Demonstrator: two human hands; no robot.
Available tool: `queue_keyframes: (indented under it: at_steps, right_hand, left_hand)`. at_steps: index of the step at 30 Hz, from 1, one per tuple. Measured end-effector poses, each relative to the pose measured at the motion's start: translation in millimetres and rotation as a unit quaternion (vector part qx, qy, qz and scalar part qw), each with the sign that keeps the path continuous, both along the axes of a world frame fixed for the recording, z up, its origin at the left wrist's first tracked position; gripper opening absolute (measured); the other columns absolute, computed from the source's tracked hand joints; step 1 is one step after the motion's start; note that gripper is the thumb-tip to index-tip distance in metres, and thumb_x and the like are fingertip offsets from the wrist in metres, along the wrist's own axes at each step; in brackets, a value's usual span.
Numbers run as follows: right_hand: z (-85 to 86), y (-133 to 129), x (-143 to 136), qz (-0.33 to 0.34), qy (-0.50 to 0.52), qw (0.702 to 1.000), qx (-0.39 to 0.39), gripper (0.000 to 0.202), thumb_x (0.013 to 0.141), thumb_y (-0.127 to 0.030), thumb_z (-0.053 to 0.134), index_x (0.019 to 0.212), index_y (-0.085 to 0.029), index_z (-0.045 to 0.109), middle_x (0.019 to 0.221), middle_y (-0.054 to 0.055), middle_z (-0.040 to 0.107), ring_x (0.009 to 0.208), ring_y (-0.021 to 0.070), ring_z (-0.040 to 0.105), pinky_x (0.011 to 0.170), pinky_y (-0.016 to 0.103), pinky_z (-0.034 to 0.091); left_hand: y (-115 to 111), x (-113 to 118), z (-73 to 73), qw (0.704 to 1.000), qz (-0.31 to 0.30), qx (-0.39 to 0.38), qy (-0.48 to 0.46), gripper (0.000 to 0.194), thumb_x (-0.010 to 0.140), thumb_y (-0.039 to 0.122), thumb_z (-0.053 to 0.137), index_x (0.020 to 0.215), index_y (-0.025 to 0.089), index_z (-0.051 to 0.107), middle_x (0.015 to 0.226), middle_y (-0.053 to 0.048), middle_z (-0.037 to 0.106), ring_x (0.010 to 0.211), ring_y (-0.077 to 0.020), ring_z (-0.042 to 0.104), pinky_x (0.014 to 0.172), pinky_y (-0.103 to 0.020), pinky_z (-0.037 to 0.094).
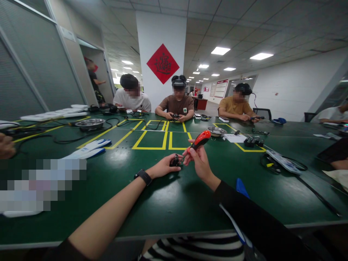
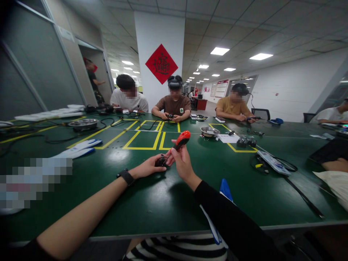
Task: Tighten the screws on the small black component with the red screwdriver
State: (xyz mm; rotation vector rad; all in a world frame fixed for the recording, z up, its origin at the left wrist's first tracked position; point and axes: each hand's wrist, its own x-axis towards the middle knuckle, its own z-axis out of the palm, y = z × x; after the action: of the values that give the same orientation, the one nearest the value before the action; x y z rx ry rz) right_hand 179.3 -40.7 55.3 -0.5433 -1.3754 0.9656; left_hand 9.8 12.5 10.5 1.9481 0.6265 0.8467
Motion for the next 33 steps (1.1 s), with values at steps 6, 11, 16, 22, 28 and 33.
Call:
queue_keyframes:
  at_steps: [6,11,16,22,28,33]
  right_hand:
    - [0.2,-0.8,0.0,0.004,0.0,1.0,0.007,0.031,0.086,-0.034,0.047,0.115,-0.024,0.042,0.077,-0.002,0.058,0.049,0.0081,0.056,0.046,0.021,0.047]
    - [-1.0,0.8,0.3,0.0,-0.004,1.0,0.009,0.032,0.086,-0.034,0.047,0.116,-0.024,0.042,0.077,-0.002,0.058,0.05,0.0081,0.056,0.047,0.021,0.047]
    - [-2.2,3.1,0.7,0.006,-0.005,1.0,0.016,0.032,0.086,-0.034,0.048,0.115,-0.024,0.042,0.077,-0.002,0.058,0.05,0.0081,0.055,0.046,0.02,0.047]
    - [-2.1,1.6,1.9,0.002,0.001,1.0,0.024,0.03,0.087,-0.033,0.047,0.115,-0.024,0.042,0.078,-0.002,0.057,0.05,0.0079,0.055,0.047,0.021,0.047]
    - [-1.3,0.9,2.4,-0.003,0.013,0.999,0.033,0.033,0.087,-0.03,0.047,0.118,-0.025,0.039,0.077,-0.003,0.057,0.05,0.0076,0.053,0.047,0.021,0.046]
    - [-1.7,1.0,1.2,0.001,0.013,0.999,0.035,0.032,0.087,-0.029,0.047,0.117,-0.024,0.04,0.077,-0.002,0.058,0.05,0.0074,0.053,0.047,0.02,0.046]
  left_hand:
    - [1.3,-0.4,-2.0,0.999,-0.025,-0.025,0.001,0.046,0.073,0.025,0.066,0.115,0.014,0.049,0.112,-0.008,0.06,0.103,-0.0187,0.056,0.095,-0.035,0.039]
    - [1.6,0.1,0.0,0.998,-0.029,-0.052,-0.006,0.039,0.077,0.027,0.062,0.112,0.014,0.052,0.11,-0.008,0.061,0.102,-0.0188,0.056,0.094,-0.035,0.039]
    - [1.5,0.1,1.3,0.998,-0.021,-0.055,-0.01,0.035,0.077,0.031,0.062,0.106,0.013,0.056,0.105,-0.007,0.063,0.097,-0.0185,0.057,0.091,-0.033,0.04]
    - [2.6,0.9,-2.1,0.998,-0.019,-0.063,-0.016,0.035,0.076,0.032,0.063,0.105,0.013,0.057,0.106,-0.008,0.063,0.097,-0.0196,0.057,0.091,-0.034,0.04]
    - [-1.2,1.2,0.4,1.0,0.019,-0.023,-0.007,0.041,0.076,0.032,0.064,0.111,0.015,0.054,0.11,-0.008,0.06,0.1,-0.0205,0.055,0.093,-0.036,0.039]
    - [-5.8,6.6,6.0,0.999,0.028,0.005,-0.034,0.053,0.069,0.03,0.071,0.115,0.017,0.049,0.11,-0.007,0.058,0.1,-0.0192,0.053,0.091,-0.034,0.038]
